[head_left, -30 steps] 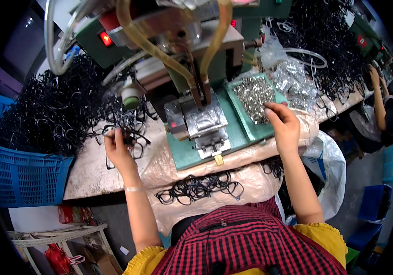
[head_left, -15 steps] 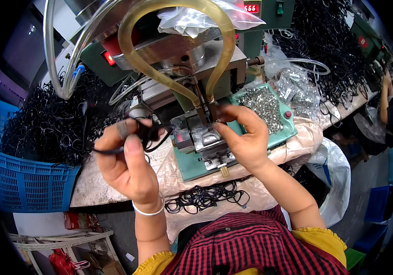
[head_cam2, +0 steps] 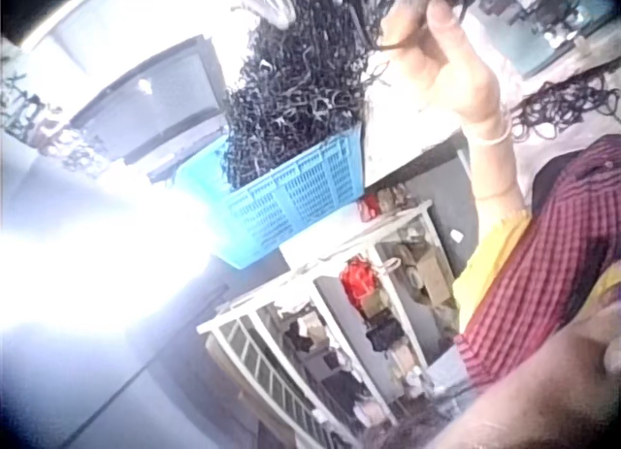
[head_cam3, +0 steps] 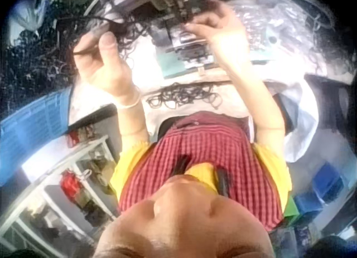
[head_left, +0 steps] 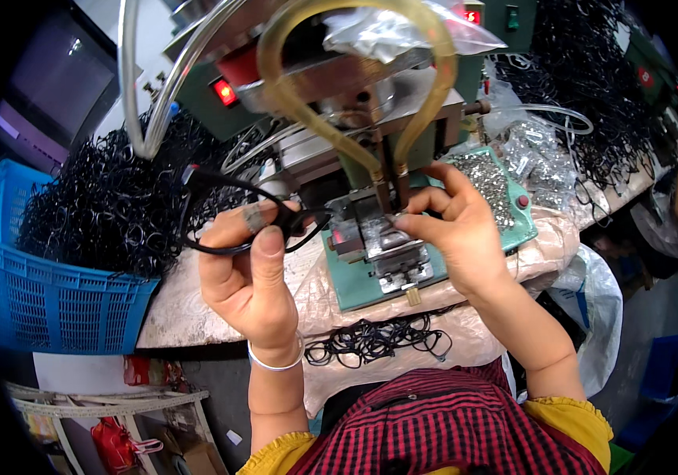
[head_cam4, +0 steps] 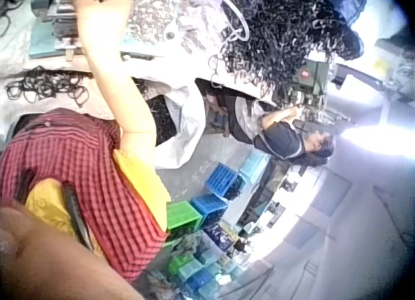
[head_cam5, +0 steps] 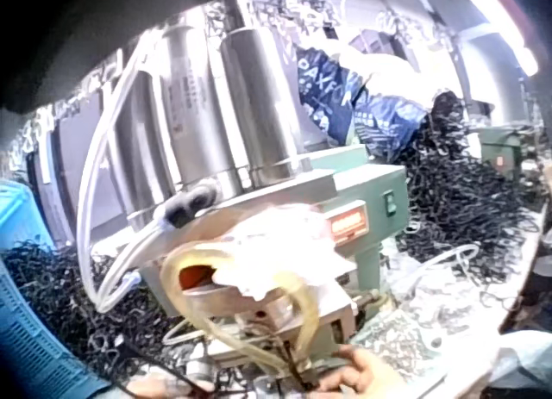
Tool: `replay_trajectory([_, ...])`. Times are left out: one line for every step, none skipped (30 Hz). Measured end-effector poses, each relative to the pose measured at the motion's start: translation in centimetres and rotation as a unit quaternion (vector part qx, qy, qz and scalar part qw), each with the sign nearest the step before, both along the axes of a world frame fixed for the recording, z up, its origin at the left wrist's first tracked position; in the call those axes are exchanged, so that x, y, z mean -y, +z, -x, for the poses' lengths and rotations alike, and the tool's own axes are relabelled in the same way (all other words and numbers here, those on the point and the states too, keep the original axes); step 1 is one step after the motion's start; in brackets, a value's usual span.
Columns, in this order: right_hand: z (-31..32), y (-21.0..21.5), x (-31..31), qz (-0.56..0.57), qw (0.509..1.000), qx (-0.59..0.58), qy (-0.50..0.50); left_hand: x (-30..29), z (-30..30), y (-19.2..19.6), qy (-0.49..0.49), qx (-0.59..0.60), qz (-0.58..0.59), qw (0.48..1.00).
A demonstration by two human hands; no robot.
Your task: The person repeatedly picks up black eyeglass frames and small metal components, places them into a green machine, and presses a lever to secure the parts. Finished frames are placed into a white sack on the floor.
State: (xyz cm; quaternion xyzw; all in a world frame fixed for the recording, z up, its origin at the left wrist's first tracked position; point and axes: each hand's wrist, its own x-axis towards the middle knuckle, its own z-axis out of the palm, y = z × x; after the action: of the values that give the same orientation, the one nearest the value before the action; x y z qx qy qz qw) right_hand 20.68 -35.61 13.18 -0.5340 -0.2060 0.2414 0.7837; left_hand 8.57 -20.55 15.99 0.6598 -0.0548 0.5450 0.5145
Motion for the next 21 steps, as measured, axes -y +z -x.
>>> replay_trajectory([0.2,0.1,0.4,-0.016,0.998,-0.053,0.004,0.0,0.1,-0.2,-0.009,-0.016,-0.012,1.0])
replay_trajectory([0.3,-0.1,0.3,-0.004,0.999,-0.036,0.003,-0.1,0.3,-0.5,-0.007,-0.017,-0.019,1.0])
replay_trajectory([0.3,-0.2,0.0,0.008,1.0,-0.019,0.001,-0.3,0.5,-0.9,-0.005,-0.018,-0.025,1.0])
replay_trajectory([0.1,-0.1,-0.1,0.021,1.0,0.001,-0.003,-0.3,0.5,-1.1,-0.006,-0.016,-0.03,0.999])
replay_trajectory([0.0,-0.6,-0.3,0.005,1.0,0.018,-0.007,-0.2,0.7,-1.2,-0.011,-0.008,-0.018,1.0])
replay_trajectory([0.2,-1.1,-0.3,-0.004,0.999,0.032,-0.014,0.1,1.0,-1.4,-0.017,0.0,-0.007,1.0])
replay_trajectory([0.3,-1.6,-0.3,-0.013,0.998,0.049,-0.022,0.2,1.0,-1.5,-0.022,0.01,0.004,1.0])
replay_trajectory([0.4,-1.8,-0.3,-0.034,0.998,0.036,-0.033,0.4,1.1,-0.8,-0.038,0.005,-0.008,0.999])
replay_trajectory([0.4,-2.0,-0.5,-0.055,0.997,0.023,-0.044,0.3,0.6,-0.8,-0.022,0.005,0.004,1.0])
replay_trajectory([0.6,-2.0,-0.7,-0.078,0.996,0.01,-0.051,0.1,0.1,-0.7,-0.003,0.005,0.015,1.0])
replay_trajectory([0.9,-2.1,-0.9,-0.077,0.995,-0.01,-0.057,0.0,-0.1,-0.6,0.015,0.005,0.026,1.0])
replay_trajectory([1.4,-2.2,-0.9,-0.076,0.995,-0.029,-0.064,-0.2,0.0,-0.6,0.011,0.01,0.02,1.0])
replay_trajectory([1.6,-2.1,-0.8,-0.071,0.994,-0.045,-0.075,-0.2,-0.1,-0.8,0.002,0.012,0.019,1.0])
replay_trajectory([2.1,-1.6,-1.0,-0.081,0.99,-0.067,-0.09,-0.3,-0.1,-0.9,0.003,0.01,0.005,1.0])
replay_trajectory([2.1,-1.7,-1.2,-0.095,0.988,-0.08,-0.087,-0.4,0.1,-1.0,0.004,0.008,-0.01,1.0])
replay_trajectory([2.1,-1.8,-1.2,-0.082,0.991,-0.068,-0.081,-0.5,0.4,-0.9,-0.02,-0.005,-0.019,1.0])
replay_trajectory([2.1,-1.8,-1.0,-0.068,0.993,-0.057,-0.074,-0.5,0.4,-1.4,-0.014,-0.009,-0.017,1.0])
replay_trajectory([2.4,-1.4,-0.1,-0.04,0.997,-0.015,-0.069,0.0,0.3,-1.9,-0.024,0.001,-0.013,1.0])
replay_trajectory([2.2,-1.4,0.5,-0.006,0.995,0.079,-0.065,0.5,0.5,-2.3,-0.027,0.009,-0.013,1.0])
replay_trajectory([1.7,-1.6,1.6,0.028,0.983,0.171,-0.065,1.0,0.8,-2.8,-0.039,-0.001,-0.045,0.998])
replay_trajectory([1.2,-1.9,3.0,0.063,0.961,0.261,-0.064,1.7,1.8,-3.1,0.035,-0.11,-0.13,0.985])
